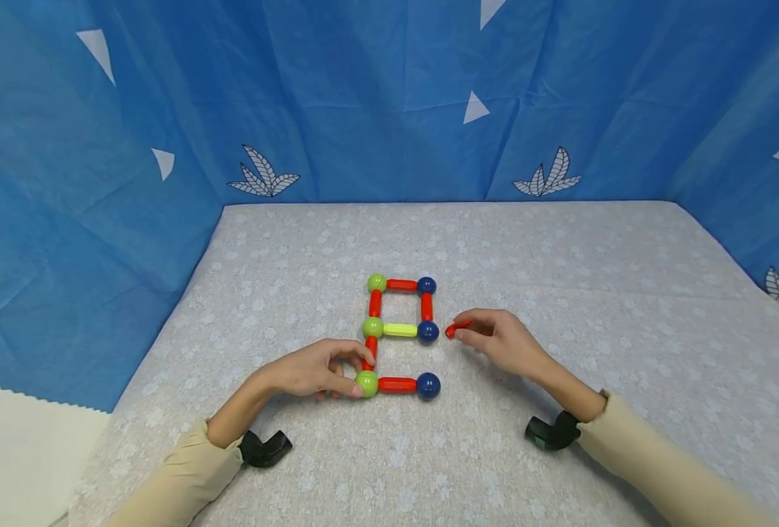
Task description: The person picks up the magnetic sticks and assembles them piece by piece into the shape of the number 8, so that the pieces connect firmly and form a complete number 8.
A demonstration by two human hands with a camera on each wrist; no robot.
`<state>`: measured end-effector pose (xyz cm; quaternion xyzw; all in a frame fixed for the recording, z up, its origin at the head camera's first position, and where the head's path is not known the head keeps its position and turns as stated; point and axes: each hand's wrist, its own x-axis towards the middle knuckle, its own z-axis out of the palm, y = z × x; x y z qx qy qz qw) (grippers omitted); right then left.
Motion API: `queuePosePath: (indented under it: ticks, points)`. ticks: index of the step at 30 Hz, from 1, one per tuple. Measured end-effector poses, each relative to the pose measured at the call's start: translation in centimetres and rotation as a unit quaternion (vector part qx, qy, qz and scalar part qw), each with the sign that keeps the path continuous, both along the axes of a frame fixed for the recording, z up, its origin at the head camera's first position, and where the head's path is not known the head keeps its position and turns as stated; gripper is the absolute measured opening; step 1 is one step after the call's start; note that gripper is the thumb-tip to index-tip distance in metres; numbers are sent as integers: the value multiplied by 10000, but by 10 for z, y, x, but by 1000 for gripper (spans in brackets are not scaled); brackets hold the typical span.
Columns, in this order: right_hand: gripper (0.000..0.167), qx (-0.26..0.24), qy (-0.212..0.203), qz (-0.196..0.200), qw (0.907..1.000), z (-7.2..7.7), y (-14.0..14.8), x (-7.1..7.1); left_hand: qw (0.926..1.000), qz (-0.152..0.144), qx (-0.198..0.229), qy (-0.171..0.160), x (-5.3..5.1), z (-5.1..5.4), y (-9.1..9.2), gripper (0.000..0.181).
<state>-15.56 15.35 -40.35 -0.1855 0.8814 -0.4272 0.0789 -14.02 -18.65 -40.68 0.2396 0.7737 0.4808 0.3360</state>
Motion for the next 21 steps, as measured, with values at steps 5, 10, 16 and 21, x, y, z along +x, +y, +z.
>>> queuePosePath:
  ticks: [5, 10, 16, 21]
  points:
    - [28, 356, 127, -54, 9993, -1, 0, -3, 10000, -39, 78, -4, 0, 0, -1, 38]
    - [34, 617, 123, 24, 9980, -1, -2, -6, 10000, -29, 62, 4, 0, 1, -1, 38]
    - [24, 773, 62, 86, 9970, -1, -3, -8, 10000, -13, 51, 23, -1, 0, 0, 37]
    - [14, 835, 104, 156, 9963, 0, -5, -7, 10000, -10, 92, 17, -1, -2, 0, 37]
